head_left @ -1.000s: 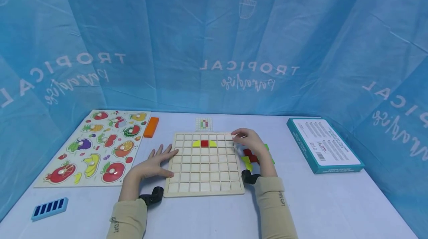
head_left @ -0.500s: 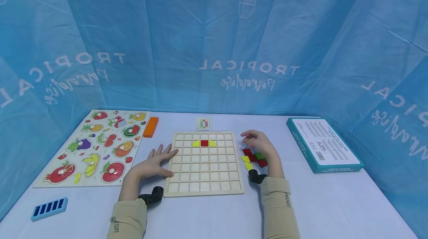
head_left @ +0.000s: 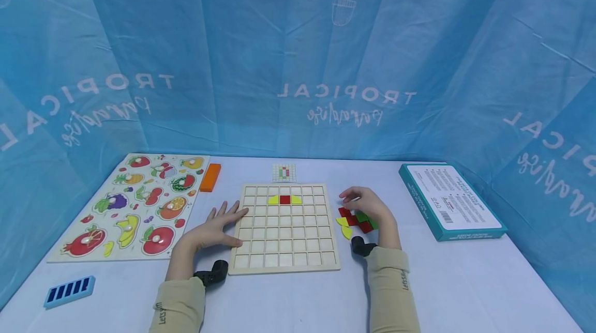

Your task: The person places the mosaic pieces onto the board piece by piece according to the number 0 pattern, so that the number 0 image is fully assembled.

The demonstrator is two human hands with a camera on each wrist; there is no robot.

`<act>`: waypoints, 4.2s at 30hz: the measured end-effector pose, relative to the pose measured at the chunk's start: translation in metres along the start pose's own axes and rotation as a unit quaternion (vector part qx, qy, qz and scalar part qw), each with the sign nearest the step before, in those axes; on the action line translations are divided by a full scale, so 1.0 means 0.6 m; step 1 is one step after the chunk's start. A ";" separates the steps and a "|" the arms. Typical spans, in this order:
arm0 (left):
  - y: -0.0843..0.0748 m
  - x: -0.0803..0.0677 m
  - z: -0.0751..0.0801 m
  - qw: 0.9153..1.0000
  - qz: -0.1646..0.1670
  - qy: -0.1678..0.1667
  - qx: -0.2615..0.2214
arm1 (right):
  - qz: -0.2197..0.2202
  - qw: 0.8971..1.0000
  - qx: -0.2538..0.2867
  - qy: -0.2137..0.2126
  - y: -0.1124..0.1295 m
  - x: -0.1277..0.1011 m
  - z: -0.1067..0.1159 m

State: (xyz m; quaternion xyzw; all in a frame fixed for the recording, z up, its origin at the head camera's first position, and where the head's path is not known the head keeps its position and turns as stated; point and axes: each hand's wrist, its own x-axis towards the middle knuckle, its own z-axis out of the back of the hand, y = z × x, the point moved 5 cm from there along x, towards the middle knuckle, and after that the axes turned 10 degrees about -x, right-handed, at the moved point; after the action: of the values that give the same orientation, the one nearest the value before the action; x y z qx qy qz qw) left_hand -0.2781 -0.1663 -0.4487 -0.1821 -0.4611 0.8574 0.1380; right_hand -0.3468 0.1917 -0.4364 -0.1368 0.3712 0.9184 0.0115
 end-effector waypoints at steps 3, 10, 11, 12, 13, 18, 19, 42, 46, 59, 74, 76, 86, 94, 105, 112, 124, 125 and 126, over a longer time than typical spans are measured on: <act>0.000 0.000 0.000 1.000 -0.001 -0.001 0.001 | 0.007 1.000 -0.019 0.008 -0.001 -0.001 0.000; 0.003 0.000 -0.001 1.000 0.003 -0.004 0.004 | -0.001 0.998 -0.059 0.022 -0.001 -0.004 -0.004; 0.003 0.000 -0.001 1.000 0.003 -0.004 0.005 | -0.004 0.998 -0.061 0.022 -0.002 -0.004 -0.004; 0.004 0.000 -0.001 1.000 0.003 -0.005 0.005 | -0.007 0.998 -0.062 0.022 -0.003 -0.004 -0.005; 0.004 0.000 -0.001 1.000 0.003 -0.004 0.005 | -0.009 0.998 -0.063 0.021 -0.003 -0.003 -0.005; 0.004 0.000 -0.001 1.000 0.002 -0.005 0.006 | -0.016 0.998 -0.065 0.020 -0.001 -0.003 -0.004; 0.004 0.000 -0.001 1.000 0.002 -0.006 0.006 | -0.016 0.998 -0.065 0.020 0.000 -0.003 -0.004; -0.001 -0.002 -0.001 1.000 0.006 -0.004 0.002 | -0.004 1.000 0.005 -0.014 0.019 -0.004 0.001; 0.000 -0.001 -0.001 1.000 0.009 -0.006 0.002 | -0.002 0.999 0.041 -0.015 0.025 -0.002 -0.001; -0.001 0.000 0.000 1.000 -0.001 -0.007 -0.003 | 0.044 0.997 0.053 -0.033 0.058 -0.004 -0.011; 0.001 0.001 0.001 1.000 0.004 -0.006 0.000 | 0.051 0.997 0.052 -0.020 0.099 -0.006 -0.046; 0.000 0.000 0.000 1.000 0.002 -0.004 0.000 | 0.055 0.997 0.047 -0.014 0.104 -0.006 -0.050; 0.002 0.001 -0.001 1.000 0.006 -0.002 -0.006 | 0.072 0.997 0.037 0.015 0.126 -0.007 -0.075; 0.007 0.002 -0.001 1.000 0.005 -0.003 -0.005 | 0.097 0.995 0.006 0.030 0.145 -0.005 -0.099; 0.007 0.003 -0.001 1.000 0.005 -0.007 -0.002 | 0.095 0.994 -0.037 0.038 0.156 0.000 -0.112; 0.005 0.002 -0.001 1.000 0.005 -0.005 0.000 | 0.107 0.991 -0.075 0.036 0.161 0.000 -0.113; 0.004 0.004 0.001 1.000 0.007 -0.005 0.000 | 0.099 0.988 -0.118 0.025 0.161 0.000 -0.111; 0.004 0.004 0.001 1.000 0.007 -0.005 0.000 | 0.098 0.987 -0.122 0.024 0.161 -0.001 -0.111; 0.002 0.004 0.002 1.000 0.006 -0.004 0.000 | 0.097 0.987 -0.127 0.023 0.162 -0.001 -0.110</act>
State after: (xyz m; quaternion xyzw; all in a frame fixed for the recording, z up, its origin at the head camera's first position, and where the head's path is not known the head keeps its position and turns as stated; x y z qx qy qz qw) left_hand -0.2806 -0.1668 -0.4498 -0.1809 -0.4604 0.8591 0.1313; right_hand -0.3422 0.0762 -0.4159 -0.1214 0.2637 0.9513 -0.1039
